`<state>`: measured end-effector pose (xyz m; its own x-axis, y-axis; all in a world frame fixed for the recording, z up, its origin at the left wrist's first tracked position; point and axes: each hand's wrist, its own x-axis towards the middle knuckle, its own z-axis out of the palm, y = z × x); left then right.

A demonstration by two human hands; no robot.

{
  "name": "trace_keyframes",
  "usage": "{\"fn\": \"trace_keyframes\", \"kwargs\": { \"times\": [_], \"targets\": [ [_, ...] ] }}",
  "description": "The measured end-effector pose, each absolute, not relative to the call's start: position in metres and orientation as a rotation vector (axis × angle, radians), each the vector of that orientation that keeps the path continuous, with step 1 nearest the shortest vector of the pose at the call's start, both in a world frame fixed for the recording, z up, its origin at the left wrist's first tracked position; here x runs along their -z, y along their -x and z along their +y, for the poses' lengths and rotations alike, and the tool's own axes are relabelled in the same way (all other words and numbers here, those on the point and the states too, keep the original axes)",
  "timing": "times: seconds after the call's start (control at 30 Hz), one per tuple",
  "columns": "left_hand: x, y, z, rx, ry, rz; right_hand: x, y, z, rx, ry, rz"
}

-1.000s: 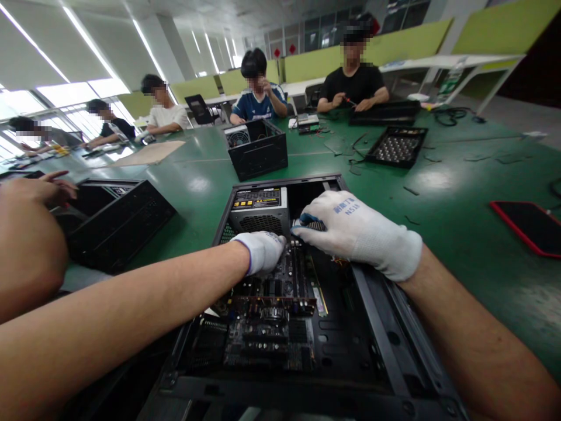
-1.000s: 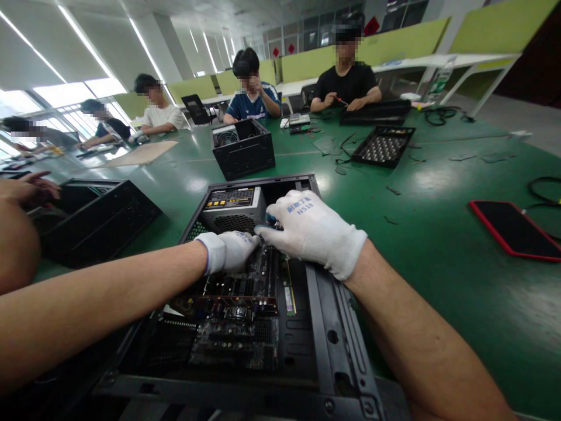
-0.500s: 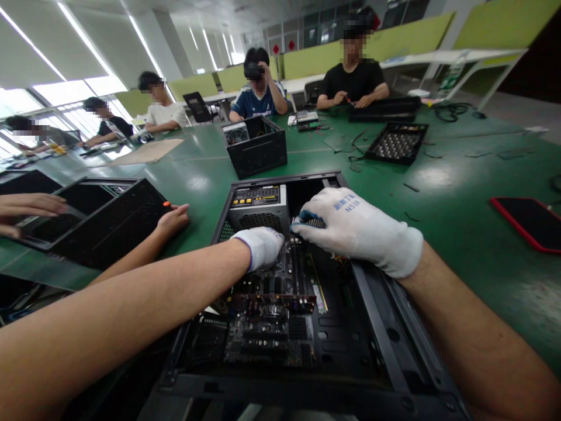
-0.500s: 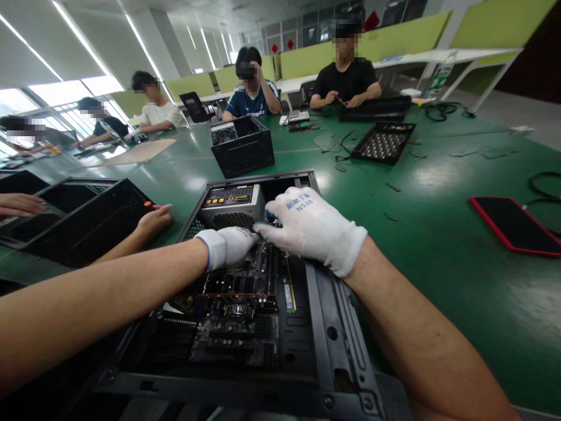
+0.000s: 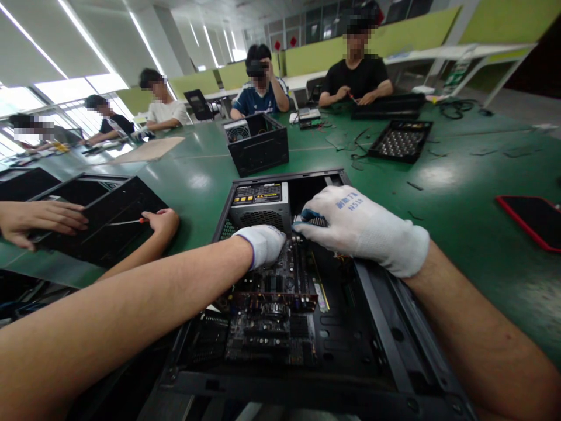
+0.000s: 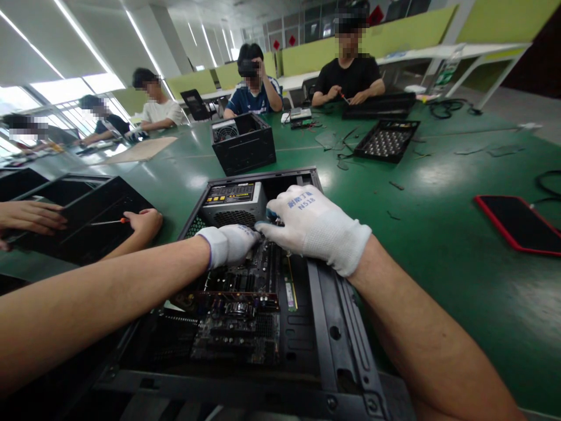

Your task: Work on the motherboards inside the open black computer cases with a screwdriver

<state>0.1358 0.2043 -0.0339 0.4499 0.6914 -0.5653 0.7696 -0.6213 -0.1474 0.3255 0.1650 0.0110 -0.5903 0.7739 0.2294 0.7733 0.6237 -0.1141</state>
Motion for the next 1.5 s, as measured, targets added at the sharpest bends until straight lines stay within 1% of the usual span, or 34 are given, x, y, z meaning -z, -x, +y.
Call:
{"fn": "trace_keyframes", "kwargs": {
  "times": [0.23,0.47,1.5],
  "targets": [
    [0.035,-0.134,0.207,0.870,-2.551,1.298,-0.012,-0.325,0.165,0.002,1.256,-2.598],
    [0.025,-0.130,0.208,0.859,-2.562,1.336,-0.009,-0.327,0.166,-0.010,1.255,-2.585],
    [0.026,-0.147,0.202,1.045,-2.587,1.258,-0.011,-0.325,0.166,-0.017,1.270,-2.585]
  ]
}}
